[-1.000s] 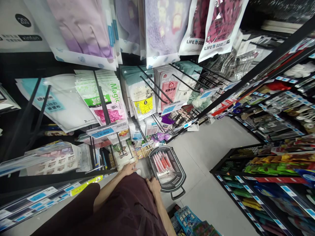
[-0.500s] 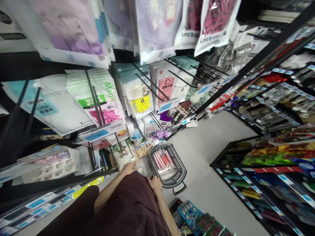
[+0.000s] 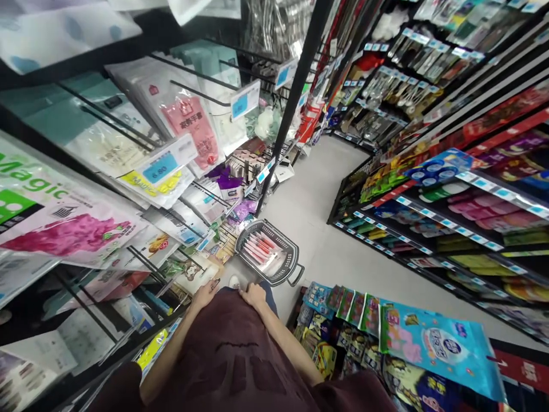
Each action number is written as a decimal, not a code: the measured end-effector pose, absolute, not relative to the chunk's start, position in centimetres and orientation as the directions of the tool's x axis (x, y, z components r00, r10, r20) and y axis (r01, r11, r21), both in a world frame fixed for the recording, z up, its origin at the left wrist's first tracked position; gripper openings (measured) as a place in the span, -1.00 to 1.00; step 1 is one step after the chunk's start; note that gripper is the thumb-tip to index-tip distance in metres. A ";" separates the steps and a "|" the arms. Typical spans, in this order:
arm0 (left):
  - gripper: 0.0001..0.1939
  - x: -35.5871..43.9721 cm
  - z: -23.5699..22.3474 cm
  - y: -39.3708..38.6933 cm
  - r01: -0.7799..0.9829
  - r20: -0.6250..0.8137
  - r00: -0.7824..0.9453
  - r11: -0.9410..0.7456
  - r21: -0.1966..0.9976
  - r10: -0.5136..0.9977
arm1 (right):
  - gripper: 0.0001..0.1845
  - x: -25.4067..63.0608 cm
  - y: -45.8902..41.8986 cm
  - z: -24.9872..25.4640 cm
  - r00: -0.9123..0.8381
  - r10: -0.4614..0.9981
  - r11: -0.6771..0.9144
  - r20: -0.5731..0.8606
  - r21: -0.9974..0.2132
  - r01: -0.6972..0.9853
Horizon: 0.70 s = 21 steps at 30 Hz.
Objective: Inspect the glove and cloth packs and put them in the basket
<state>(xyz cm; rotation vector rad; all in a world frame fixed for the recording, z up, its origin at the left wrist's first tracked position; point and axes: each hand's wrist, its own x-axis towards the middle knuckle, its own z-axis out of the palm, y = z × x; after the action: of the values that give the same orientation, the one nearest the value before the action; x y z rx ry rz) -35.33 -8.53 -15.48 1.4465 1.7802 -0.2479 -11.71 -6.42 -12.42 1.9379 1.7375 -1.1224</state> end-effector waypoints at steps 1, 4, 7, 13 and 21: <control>-0.75 -35.1 -15.5 -8.4 0.892 -0.692 -0.010 0.319 0.321 0.722 | -0.48 -11.5 -6.4 -12.5 -0.033 0.693 -0.232 -0.720 -0.266 0.936; -0.75 -34.5 -15.6 -8.1 0.905 -0.721 0.007 0.302 0.299 0.693 | -0.47 -10.8 -6.4 -12.9 0.001 0.680 -0.278 -0.734 -0.256 0.926; -0.76 -33.8 -15.8 -7.9 0.921 -0.749 0.025 0.277 0.275 0.662 | -0.46 -9.8 -6.3 -13.4 0.036 0.661 -0.327 -0.749 -0.245 0.913; -0.77 -32.1 -16.2 -7.8 0.944 -0.801 0.042 0.238 0.228 0.597 | -0.51 -6.9 -6.1 -15.1 0.099 0.594 -0.413 -0.798 -0.197 0.889; -0.77 -28.3 -19.6 -6.9 0.965 -0.903 0.052 0.210 0.154 0.427 | -0.55 -1.5 -2.5 -20.8 0.172 0.488 -0.491 -0.856 -0.106 0.865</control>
<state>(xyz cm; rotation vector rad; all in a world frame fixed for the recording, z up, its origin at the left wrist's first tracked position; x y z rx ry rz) -28.30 -6.90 -19.65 1.3695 1.5343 -0.7136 -1.55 -2.52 -20.83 2.0491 1.2768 -1.2539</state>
